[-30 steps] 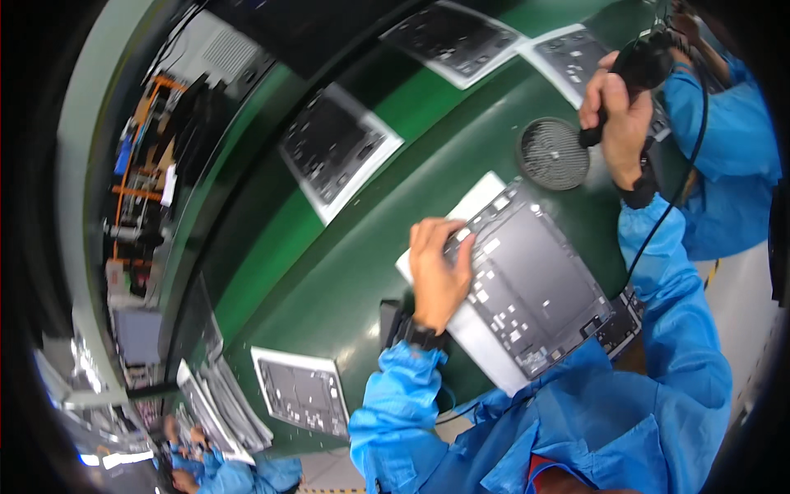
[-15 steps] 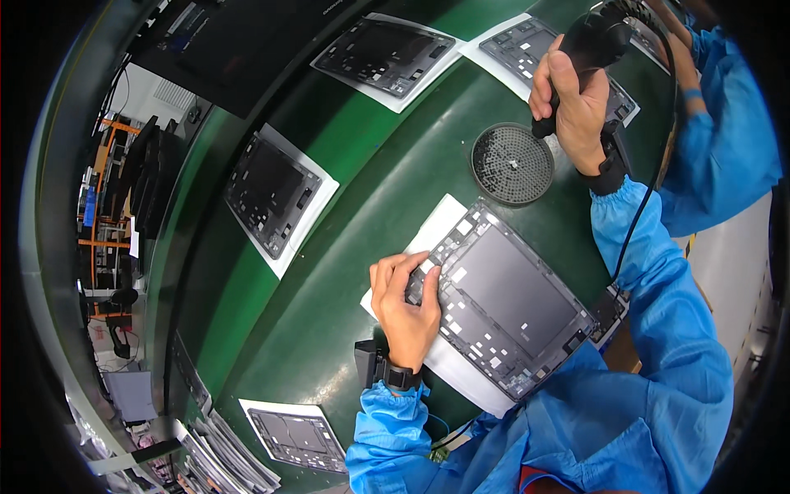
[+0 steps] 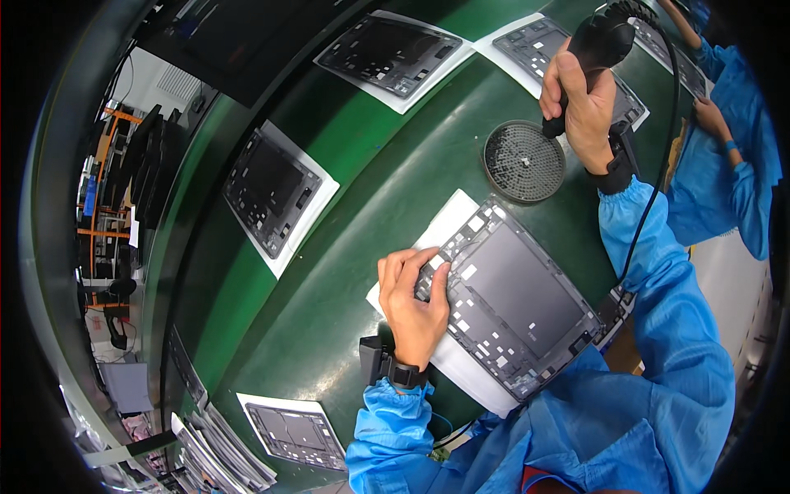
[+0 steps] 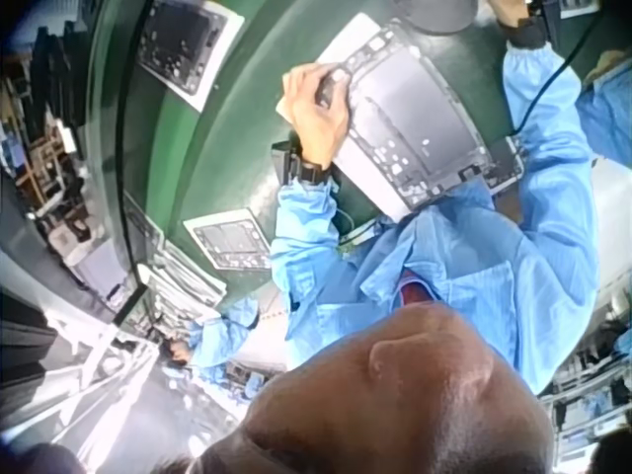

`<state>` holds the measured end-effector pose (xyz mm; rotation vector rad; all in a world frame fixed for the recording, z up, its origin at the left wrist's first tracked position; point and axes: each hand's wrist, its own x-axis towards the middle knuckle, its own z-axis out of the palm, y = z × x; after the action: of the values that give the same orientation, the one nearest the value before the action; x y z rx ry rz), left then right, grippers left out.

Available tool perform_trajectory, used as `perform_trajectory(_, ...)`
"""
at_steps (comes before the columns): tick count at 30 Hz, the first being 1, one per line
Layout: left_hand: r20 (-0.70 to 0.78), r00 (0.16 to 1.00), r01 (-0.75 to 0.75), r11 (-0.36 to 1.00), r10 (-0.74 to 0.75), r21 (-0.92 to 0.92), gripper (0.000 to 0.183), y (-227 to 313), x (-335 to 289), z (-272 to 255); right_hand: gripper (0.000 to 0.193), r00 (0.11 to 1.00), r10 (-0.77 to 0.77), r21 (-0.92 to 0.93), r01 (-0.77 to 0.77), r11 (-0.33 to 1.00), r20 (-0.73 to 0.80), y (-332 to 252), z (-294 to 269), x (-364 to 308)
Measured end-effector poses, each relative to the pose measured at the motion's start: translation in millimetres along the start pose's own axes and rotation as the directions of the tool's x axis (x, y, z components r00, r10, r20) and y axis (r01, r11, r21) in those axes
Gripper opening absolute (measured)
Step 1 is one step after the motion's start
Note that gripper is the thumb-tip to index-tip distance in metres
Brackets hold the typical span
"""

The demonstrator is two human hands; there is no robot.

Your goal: Assembling and testing internal components of electronic tablet devices on a factory production line.

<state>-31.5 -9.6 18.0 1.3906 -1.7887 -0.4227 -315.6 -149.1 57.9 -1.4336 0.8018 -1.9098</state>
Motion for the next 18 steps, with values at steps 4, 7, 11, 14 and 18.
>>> perform_trajectory(4, -0.005, 1.000, 0.013, 1.000, -0.013, -0.015, 0.020, -1, -2, 0, 0.025, 1.000, 0.014, -0.011, -0.014, 1.000, -0.001, 1, 2, 0)
perform_trajectory(7, -0.012, 1.000, -0.025, 0.999, 0.025, -0.029, 0.021, -2, 1, 0, 0.038, 0.997, -0.010, -0.120, 0.002, 0.993, -0.074, -15, 10, 4)
perform_trajectory(11, -0.006, 1.000, -0.021, 0.999, 0.021, -0.039, 0.024, -8, -2, -7, 0.030, 0.993, -0.057, 0.083, 0.049, 0.995, 0.099, -54, 80, -25)
perform_trajectory(14, -0.055, 0.998, -0.030, 0.999, 0.028, -0.044, 0.022, -10, -4, 1, 0.034, 0.974, 0.038, 0.209, -0.086, 0.974, 0.223, -51, 122, -63)
perform_trajectory(18, -0.054, 0.998, -0.014, 0.998, 0.011, -0.056, 0.021, -13, -6, -1, 0.034, 0.938, 0.143, 0.234, -0.223, 0.946, 0.316, -38, 144, -88)
